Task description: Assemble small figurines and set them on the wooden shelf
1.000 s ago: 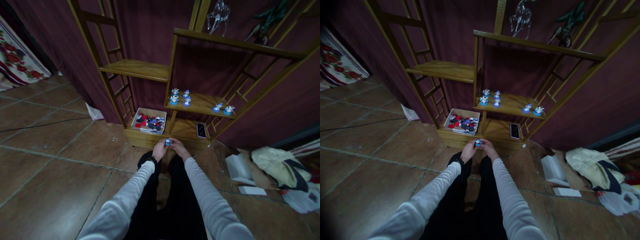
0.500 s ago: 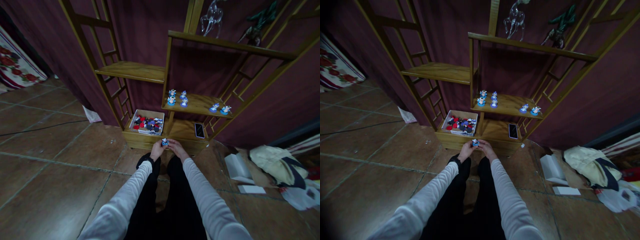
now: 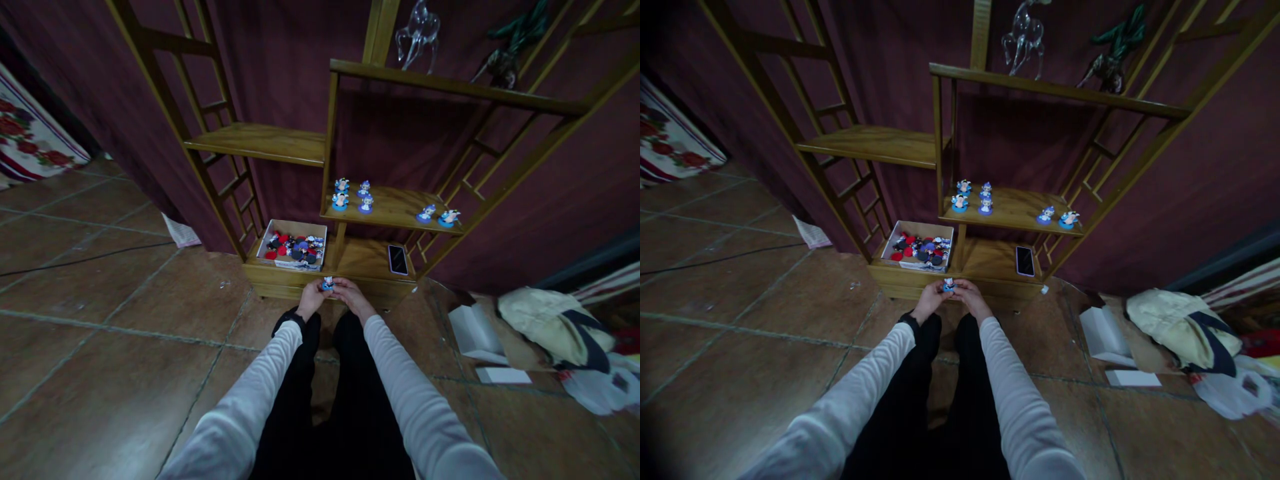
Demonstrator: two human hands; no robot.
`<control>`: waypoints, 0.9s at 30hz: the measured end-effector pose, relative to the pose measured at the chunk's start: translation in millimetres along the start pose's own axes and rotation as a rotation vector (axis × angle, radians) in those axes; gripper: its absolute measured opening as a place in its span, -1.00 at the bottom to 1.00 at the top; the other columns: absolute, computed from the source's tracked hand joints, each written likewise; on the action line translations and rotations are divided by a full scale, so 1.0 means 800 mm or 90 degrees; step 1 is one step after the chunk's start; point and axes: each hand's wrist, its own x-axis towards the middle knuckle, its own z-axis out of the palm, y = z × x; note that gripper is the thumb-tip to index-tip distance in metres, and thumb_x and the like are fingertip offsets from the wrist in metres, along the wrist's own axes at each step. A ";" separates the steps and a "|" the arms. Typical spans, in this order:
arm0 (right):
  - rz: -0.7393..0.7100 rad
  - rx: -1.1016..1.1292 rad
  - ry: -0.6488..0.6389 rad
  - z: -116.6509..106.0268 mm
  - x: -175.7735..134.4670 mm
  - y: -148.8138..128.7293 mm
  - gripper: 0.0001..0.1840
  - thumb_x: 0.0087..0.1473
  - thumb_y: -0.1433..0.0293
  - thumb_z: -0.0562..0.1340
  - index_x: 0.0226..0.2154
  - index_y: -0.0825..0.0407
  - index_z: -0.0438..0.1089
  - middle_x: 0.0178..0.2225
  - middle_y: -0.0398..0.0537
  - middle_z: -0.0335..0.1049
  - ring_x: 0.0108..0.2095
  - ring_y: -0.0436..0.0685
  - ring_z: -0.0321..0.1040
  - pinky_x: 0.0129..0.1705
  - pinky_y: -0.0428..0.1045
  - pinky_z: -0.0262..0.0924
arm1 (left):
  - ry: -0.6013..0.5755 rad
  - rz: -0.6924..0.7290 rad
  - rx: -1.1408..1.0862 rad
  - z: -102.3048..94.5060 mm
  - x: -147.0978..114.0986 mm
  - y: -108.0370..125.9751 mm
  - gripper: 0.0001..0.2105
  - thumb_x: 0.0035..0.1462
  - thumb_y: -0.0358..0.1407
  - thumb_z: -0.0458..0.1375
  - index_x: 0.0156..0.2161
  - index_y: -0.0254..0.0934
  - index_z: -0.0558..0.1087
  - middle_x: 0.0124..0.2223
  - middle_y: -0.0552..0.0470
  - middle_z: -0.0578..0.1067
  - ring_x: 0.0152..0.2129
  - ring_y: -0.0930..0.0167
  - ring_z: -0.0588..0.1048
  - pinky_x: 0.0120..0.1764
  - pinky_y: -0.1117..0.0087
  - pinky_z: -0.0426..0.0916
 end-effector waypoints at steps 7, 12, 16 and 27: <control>-0.009 0.009 0.006 -0.002 0.004 0.007 -0.68 -0.33 0.35 0.38 -0.40 0.02 0.41 -0.38 -0.15 0.46 -0.39 0.01 0.40 -0.19 0.02 0.28 | -0.012 -0.033 -0.098 -0.001 0.000 0.001 -0.72 -0.21 -0.29 0.26 -0.31 -0.36 0.47 -0.53 0.08 0.44 -0.56 0.48 0.39 -0.42 0.46 0.30; -0.004 0.010 -0.006 -0.001 0.006 0.009 -0.69 -0.33 0.34 0.38 -0.40 0.02 0.40 -0.40 -0.14 0.45 -0.42 0.03 0.42 -0.19 0.04 0.29 | -0.015 -0.062 -0.172 -0.001 -0.002 0.004 -0.73 -0.14 -0.22 0.22 -0.31 -0.37 0.47 -0.52 0.06 0.43 -0.61 0.50 0.35 -0.46 0.46 0.28; 0.000 -0.007 -0.001 0.000 0.004 0.006 -0.67 -0.33 0.33 0.38 -0.39 0.02 0.40 -0.41 -0.14 0.46 -0.43 0.04 0.43 -0.17 0.05 0.28 | -0.007 -0.095 -0.240 -0.001 -0.004 0.006 -0.74 -0.10 -0.21 0.19 -0.32 -0.37 0.48 -0.48 0.02 0.46 -0.60 0.50 0.36 -0.45 0.44 0.28; 0.034 -0.038 -0.006 0.001 0.001 0.003 -0.64 -0.34 0.29 0.38 -0.39 0.01 0.36 -0.37 -0.13 0.47 -0.40 0.04 0.43 -0.13 0.09 0.25 | 0.053 -0.125 -0.315 0.003 0.001 -0.001 -0.80 -0.20 -0.33 0.25 -0.38 -0.38 0.51 -0.58 0.03 0.45 -0.65 0.50 0.36 -0.53 0.49 0.25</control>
